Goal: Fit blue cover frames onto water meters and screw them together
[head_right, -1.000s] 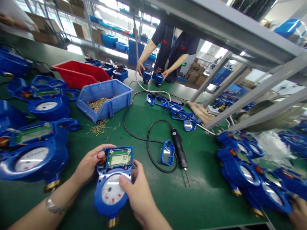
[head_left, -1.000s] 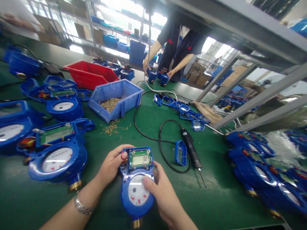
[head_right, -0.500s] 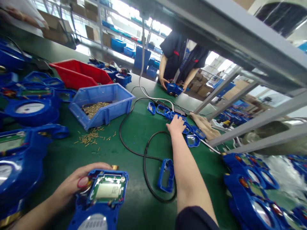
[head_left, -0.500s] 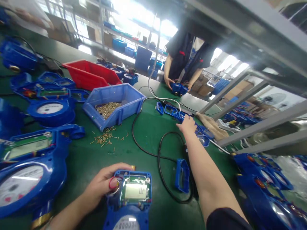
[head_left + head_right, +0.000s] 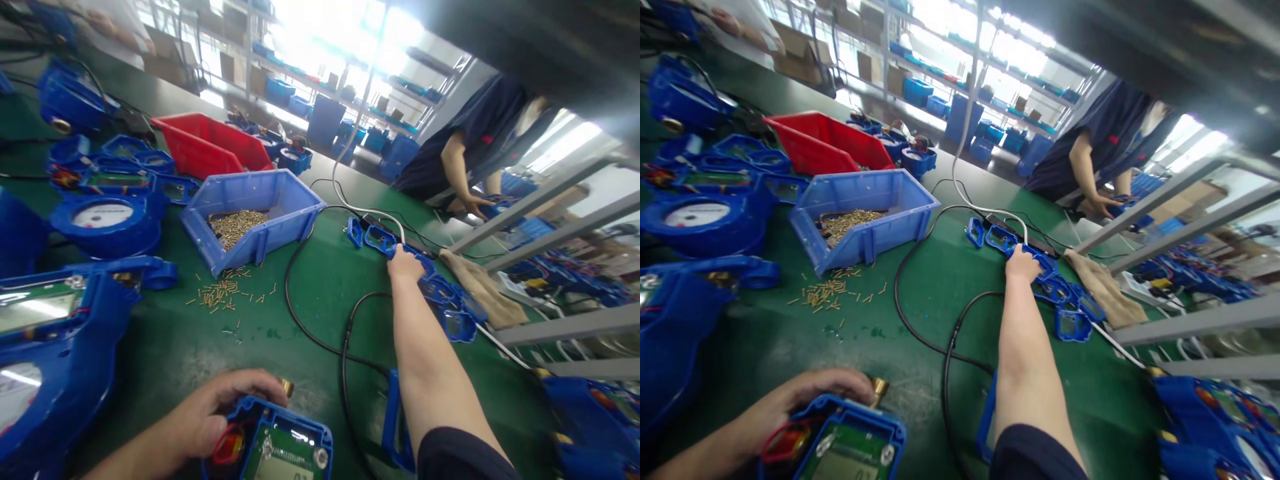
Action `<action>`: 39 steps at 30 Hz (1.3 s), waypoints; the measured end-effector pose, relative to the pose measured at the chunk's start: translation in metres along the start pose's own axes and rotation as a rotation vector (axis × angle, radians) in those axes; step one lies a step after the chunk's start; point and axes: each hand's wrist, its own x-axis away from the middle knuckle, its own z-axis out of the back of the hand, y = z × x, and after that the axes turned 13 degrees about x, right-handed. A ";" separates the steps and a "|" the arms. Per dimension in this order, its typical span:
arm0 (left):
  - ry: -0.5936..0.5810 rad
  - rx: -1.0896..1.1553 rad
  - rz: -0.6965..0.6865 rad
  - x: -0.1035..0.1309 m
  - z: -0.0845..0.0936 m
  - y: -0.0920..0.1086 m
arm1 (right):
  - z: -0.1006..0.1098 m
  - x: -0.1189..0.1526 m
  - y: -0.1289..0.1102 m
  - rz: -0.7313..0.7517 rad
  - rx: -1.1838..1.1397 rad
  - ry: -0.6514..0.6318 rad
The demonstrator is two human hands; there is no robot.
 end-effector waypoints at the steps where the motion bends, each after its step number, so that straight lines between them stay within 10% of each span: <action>1: 0.005 -0.001 0.000 0.000 0.000 0.000 | 0.000 0.004 0.000 -0.010 0.003 0.003; 8: 0.036 0.135 0.044 0.004 -0.006 0.007 | 0.024 0.054 -0.004 0.160 -0.036 0.050; 20: 0.188 0.179 0.007 0.010 -0.023 0.021 | 0.058 0.251 -0.049 0.568 -0.226 0.263; 39: 0.435 -0.044 -0.275 0.041 -0.035 0.024 | 0.052 0.285 -0.032 0.084 -0.807 0.294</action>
